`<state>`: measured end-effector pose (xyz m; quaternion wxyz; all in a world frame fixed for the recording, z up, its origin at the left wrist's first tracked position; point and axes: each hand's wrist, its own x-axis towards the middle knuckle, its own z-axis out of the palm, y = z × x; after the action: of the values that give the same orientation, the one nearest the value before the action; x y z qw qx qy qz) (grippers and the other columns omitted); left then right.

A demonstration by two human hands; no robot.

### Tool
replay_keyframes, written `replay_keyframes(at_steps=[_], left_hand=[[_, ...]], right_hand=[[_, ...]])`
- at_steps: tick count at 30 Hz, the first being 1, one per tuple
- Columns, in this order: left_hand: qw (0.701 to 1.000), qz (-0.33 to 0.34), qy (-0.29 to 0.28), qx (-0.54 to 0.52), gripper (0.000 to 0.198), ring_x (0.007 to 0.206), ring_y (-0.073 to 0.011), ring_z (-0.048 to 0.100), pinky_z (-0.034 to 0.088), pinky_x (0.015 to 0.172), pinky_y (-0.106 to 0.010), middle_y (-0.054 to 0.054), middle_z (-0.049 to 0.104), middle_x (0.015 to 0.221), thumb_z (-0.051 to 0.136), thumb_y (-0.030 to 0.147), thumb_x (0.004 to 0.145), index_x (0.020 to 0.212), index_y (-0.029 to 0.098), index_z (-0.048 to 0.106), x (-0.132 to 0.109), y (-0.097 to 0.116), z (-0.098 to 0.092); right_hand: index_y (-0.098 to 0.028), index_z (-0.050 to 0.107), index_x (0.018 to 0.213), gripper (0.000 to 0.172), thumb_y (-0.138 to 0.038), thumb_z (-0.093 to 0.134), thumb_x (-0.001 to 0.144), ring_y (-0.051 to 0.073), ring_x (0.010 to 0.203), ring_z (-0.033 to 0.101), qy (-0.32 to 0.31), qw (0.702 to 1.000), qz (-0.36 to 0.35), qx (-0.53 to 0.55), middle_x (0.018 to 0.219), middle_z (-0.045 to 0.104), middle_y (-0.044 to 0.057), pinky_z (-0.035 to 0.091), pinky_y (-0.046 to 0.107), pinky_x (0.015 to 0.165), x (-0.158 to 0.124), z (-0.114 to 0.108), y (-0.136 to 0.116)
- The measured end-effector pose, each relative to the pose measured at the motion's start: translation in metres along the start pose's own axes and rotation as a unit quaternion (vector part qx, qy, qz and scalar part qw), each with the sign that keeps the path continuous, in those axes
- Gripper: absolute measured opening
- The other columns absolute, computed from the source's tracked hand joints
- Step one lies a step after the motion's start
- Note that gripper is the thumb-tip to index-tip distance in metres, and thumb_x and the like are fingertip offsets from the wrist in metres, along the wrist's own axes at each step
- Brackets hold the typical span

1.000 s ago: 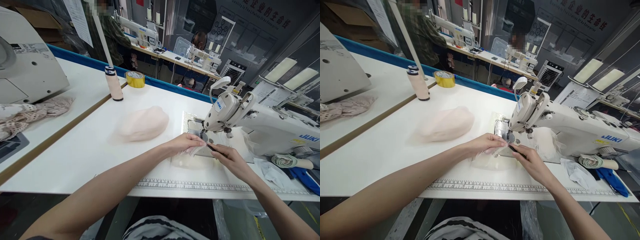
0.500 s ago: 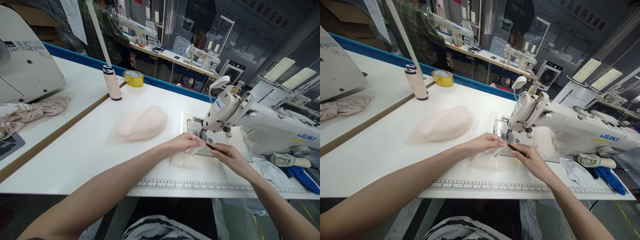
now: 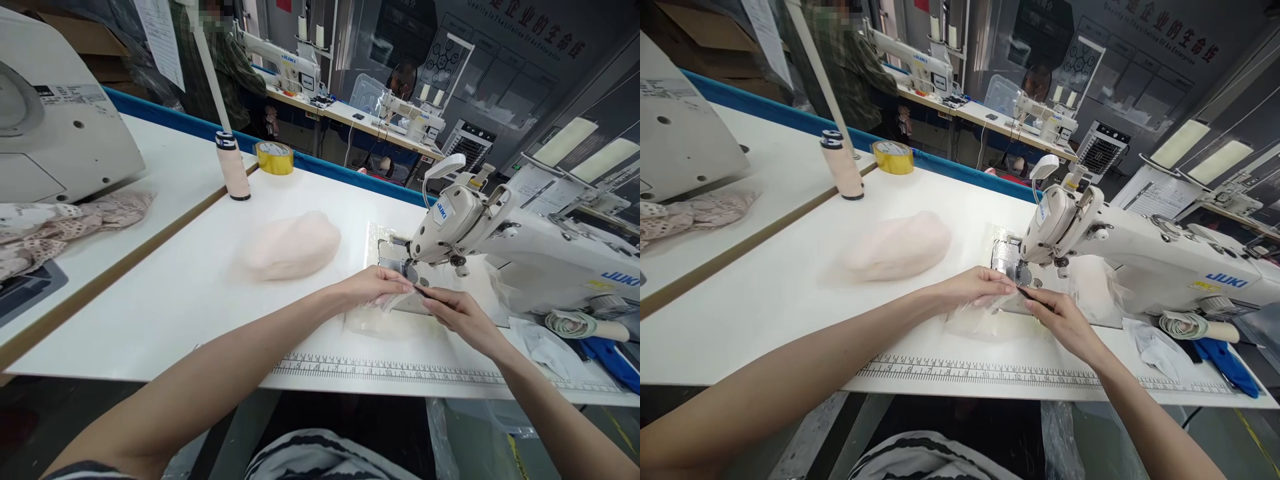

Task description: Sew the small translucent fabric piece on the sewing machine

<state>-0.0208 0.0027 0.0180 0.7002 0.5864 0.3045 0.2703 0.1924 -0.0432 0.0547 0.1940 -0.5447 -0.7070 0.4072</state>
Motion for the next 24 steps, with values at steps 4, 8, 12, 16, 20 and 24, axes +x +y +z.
replay_keyframes(at_steps=[4,8,12,16,20,24], left_hand=[[1.0,0.005,0.002,0.001,0.033,0.043,-0.0062,0.028,0.024,0.052,-0.024,0.008,0.036,0.041,0.068,0.045,0.077,0.096,0.019,0.072,0.0,0.001,0.0],[1.0,0.007,0.006,0.006,0.034,0.044,-0.007,0.029,0.026,0.053,-0.025,0.007,0.035,0.04,0.069,0.046,0.076,0.094,0.018,0.073,0.0,0.0,0.001],[1.0,0.011,-0.002,0.027,0.032,0.046,-0.0079,0.03,0.023,0.05,-0.025,0.006,0.037,0.043,0.067,0.044,0.078,0.096,0.018,0.073,-0.002,0.0,0.001],[0.999,0.01,-0.016,0.051,0.028,0.046,-0.0075,0.031,0.019,0.047,-0.026,0.005,0.038,0.047,0.066,0.043,0.078,0.081,0.016,0.073,-0.003,0.002,0.002],[0.998,0.006,-0.012,0.06,0.029,0.045,-0.0076,0.03,0.02,0.047,-0.026,0.006,0.037,0.043,0.064,0.043,0.079,0.086,0.016,0.073,-0.004,0.003,0.003],[0.998,0.014,-0.013,0.058,0.034,0.045,-0.0077,0.031,0.024,0.05,-0.025,0.007,0.036,0.041,0.063,0.046,0.079,0.092,0.017,0.073,-0.002,0.001,0.002]], right_hand=[[-0.018,0.056,0.13,0.056,-0.053,0.051,0.087,0.01,0.052,0.034,0.018,1.0,0.0,0.013,0.062,0.047,-0.001,0.028,0.025,0.047,0.0,0.002,0.002],[-0.022,0.064,0.121,0.048,-0.05,0.059,0.083,0.023,0.085,0.057,0.094,0.993,-0.056,-0.035,0.095,0.065,0.009,0.046,0.033,0.068,-0.003,0.003,-0.002],[-0.023,0.066,0.116,0.045,-0.05,0.06,0.081,0.02,0.073,0.056,0.143,0.984,-0.073,-0.076,0.083,0.065,0.005,0.045,0.031,0.062,0.002,0.006,-0.008],[-0.018,0.071,0.092,0.038,-0.052,0.059,0.081,0.013,0.056,0.042,0.122,0.986,-0.069,-0.094,0.06,0.051,-0.001,0.033,0.027,0.052,0.013,0.013,-0.008],[-0.018,0.062,0.071,0.036,-0.053,0.059,0.08,0.012,0.055,0.037,0.173,0.978,-0.067,-0.097,0.058,0.048,-0.002,0.03,0.026,0.051,0.01,0.01,-0.006],[-0.019,0.055,0.069,0.038,-0.055,0.054,0.084,0.011,0.056,0.035,0.155,0.979,-0.044,-0.124,0.061,0.045,-0.002,0.028,0.026,0.051,-0.011,-0.009,-0.003]])
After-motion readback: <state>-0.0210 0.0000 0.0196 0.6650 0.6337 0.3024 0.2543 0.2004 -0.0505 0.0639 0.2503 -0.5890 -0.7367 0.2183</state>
